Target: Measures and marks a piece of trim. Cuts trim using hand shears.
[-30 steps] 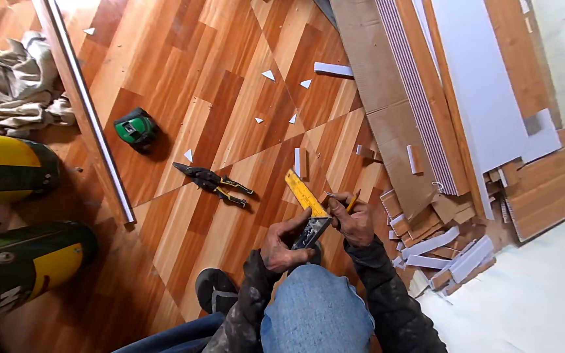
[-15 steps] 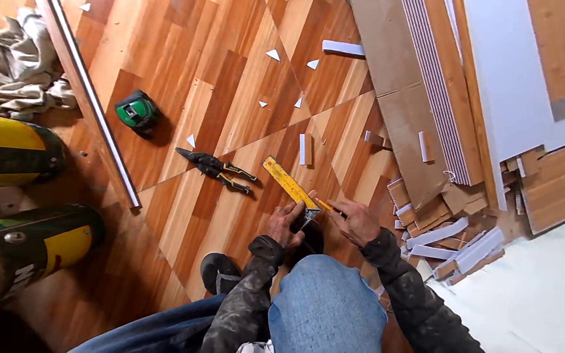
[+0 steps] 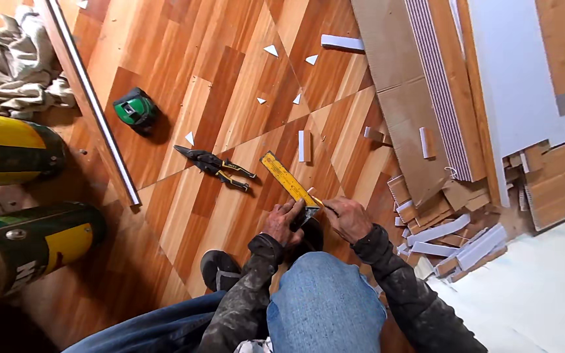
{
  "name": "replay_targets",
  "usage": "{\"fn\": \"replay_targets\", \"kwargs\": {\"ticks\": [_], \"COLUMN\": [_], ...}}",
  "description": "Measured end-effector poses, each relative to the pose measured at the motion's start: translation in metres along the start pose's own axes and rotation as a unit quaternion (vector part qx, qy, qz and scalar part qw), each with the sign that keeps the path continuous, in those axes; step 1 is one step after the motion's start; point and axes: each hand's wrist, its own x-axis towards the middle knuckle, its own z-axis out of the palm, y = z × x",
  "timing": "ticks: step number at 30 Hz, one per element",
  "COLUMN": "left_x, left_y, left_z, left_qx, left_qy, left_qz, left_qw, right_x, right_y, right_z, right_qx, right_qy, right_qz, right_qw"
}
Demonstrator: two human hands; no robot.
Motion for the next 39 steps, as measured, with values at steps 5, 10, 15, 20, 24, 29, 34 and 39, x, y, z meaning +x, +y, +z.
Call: {"fn": "replay_targets", "kwargs": {"ticks": [5,10,15,20,24,29,34,39], "left_x": [-0.001,-0.001,-0.002,-0.003,-0.003,-0.003,-0.004,-0.005], "left_y": [0.002,0.002,-0.001,-0.002,0.000,0.000,0.003,-0.003], "left_z": [-0.001,-0.002,-0.002,0.000,-0.003,-0.003,-0.005,-0.002], "left_qx": [0.006,0.009,0.007,0.006,0.003,0.015,0.030,0.036], "left_qy": [0.008,0.005,0.026,0.052,0.046,0.045,0.040,0.073], "left_qz": [0.004,0.003,0.019,0.033,0.030,0.038,0.033,0.045], "left_qw": [1.000,1.000,0.999,0.998,0.998,0.998,0.998,0.996], "right_x": [0.001,0.006,0.008,0.008,0.007,0.007,0.009,0.028], "right_y": [-0.005,-0.011,-0.013,-0.012,-0.012,-0.013,-0.019,-0.044], "right_z": [-0.004,-0.003,-0.004,-0.003,-0.003,-0.004,-0.010,-0.044], "right_qx": [-0.020,-0.035,-0.033,-0.034,-0.030,-0.031,-0.049,-0.135], "right_qy": [-0.007,-0.006,-0.006,0.012,0.015,0.012,-0.025,-0.292], "right_qz": [-0.005,-0.001,-0.005,-0.023,-0.024,-0.023,-0.005,0.124], "right_qw": [1.000,0.999,0.999,0.999,0.999,0.999,0.998,0.939]}}
